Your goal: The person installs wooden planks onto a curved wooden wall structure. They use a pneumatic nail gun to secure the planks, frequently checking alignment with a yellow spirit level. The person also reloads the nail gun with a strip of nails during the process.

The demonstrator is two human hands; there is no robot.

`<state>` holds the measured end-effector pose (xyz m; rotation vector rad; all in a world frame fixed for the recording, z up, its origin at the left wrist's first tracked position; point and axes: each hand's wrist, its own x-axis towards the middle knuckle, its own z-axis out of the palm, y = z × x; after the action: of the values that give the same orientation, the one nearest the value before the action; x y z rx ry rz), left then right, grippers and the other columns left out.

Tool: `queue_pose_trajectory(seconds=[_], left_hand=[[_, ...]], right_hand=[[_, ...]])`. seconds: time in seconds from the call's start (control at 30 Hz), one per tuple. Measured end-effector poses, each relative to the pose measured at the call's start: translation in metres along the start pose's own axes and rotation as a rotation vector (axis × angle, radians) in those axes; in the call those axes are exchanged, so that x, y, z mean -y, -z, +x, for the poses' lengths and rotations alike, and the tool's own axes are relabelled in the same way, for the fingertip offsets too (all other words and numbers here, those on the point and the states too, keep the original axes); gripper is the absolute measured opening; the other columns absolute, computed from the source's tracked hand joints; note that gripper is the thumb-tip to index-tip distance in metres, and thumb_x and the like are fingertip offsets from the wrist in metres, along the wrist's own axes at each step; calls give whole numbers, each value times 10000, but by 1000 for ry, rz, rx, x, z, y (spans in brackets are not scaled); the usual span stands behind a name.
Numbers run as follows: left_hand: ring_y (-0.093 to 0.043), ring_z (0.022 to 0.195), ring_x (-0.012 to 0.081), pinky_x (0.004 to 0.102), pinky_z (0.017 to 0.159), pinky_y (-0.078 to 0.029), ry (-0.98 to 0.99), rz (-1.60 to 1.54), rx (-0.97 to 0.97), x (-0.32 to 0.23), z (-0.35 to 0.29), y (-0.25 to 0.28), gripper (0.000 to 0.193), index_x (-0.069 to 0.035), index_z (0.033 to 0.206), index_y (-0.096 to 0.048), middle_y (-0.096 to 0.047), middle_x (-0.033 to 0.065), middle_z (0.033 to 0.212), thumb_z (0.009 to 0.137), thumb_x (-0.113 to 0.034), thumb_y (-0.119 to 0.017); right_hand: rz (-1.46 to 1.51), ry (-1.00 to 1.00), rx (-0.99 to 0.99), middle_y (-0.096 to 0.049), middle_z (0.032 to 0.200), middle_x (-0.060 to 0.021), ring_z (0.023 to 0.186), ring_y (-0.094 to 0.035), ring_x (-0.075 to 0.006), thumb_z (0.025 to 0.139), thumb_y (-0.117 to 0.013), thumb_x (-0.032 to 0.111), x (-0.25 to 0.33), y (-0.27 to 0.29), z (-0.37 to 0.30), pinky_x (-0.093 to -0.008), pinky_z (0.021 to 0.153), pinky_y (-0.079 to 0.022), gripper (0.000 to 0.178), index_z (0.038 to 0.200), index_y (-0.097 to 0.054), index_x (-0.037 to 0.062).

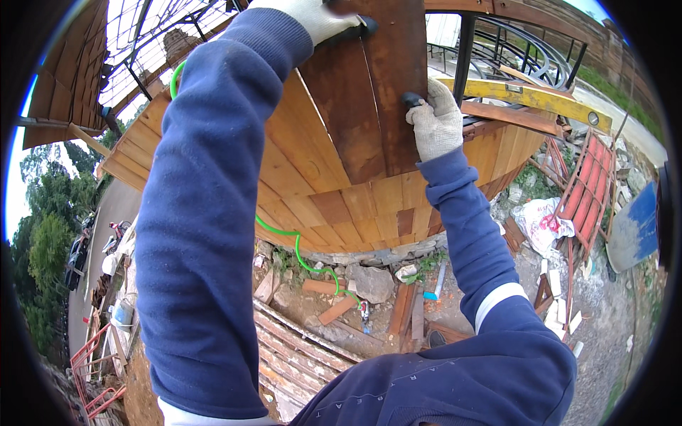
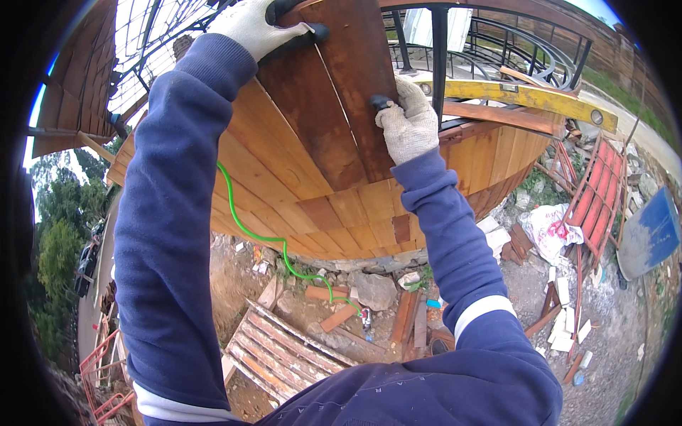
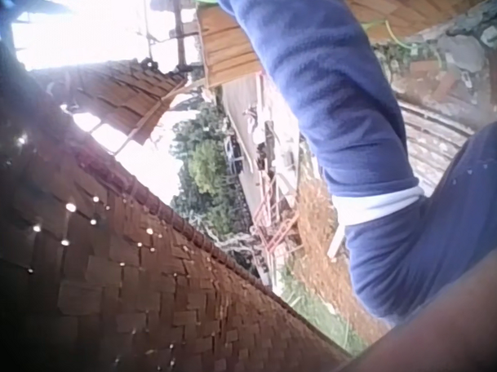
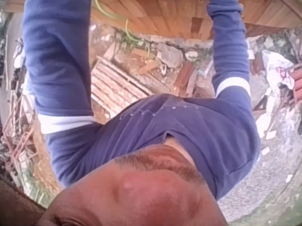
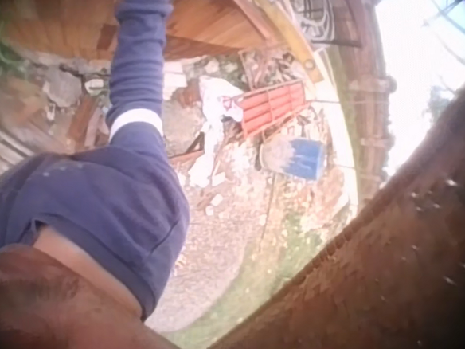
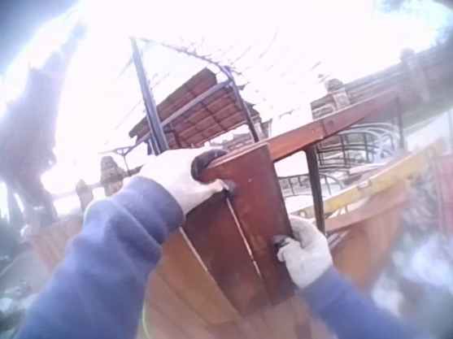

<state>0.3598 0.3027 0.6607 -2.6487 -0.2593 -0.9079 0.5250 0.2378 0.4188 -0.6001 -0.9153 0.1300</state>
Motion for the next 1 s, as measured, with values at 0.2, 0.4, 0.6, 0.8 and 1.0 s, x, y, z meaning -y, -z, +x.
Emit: queue_pose_trajectory(seconds=[0.2,0.4,0.6,0.8,1.0], left_hand=[[-696,1011,333,403,894,-535,40,4,43,-8,-2,11,540,-120,1277,-664,-730,179,1062,842,-426,-757],[-707,995,294,393,883,-535,60,39,27,-2,0,2,554,-157,1290,-675,-745,142,1054,822,-440,-760],[-704,1038,278,399,901,-524,86,81,-5,-15,-3,6,544,-198,1286,-687,-750,110,1088,821,-476,-743],[-689,1056,329,417,917,-532,139,43,127,-14,-11,13,556,-173,1298,-669,-732,156,1112,830,-467,-734],[-689,1041,345,414,920,-539,44,21,14,-12,5,2,573,-146,1303,-660,-726,174,1099,827,-456,-739]], right_hand=[[18,18,-22,-628,1249,-104,971,-613,-122,892,-489,-149,-3,-2,-1,-243,749,-532,475,1348,-552,-33],[-33,-11,-51,-618,1262,-125,982,-619,-144,875,-521,-133,-5,-5,-2,-246,775,-538,494,1359,-540,-41],[-47,47,47,-616,1257,-134,980,-613,-139,861,-537,-120,-5,3,-6,-261,772,-552,533,1387,-508,-34],[-110,-59,23,-624,1208,-120,861,-626,-124,881,-533,-107,-20,0,-30,-256,710,-553,494,1368,-504,-25],[-249,-12,31,-637,1159,-107,846,-628,-111,894,-524,-102,-19,17,-21,-250,715,-554,500,1385,-494,-16]])
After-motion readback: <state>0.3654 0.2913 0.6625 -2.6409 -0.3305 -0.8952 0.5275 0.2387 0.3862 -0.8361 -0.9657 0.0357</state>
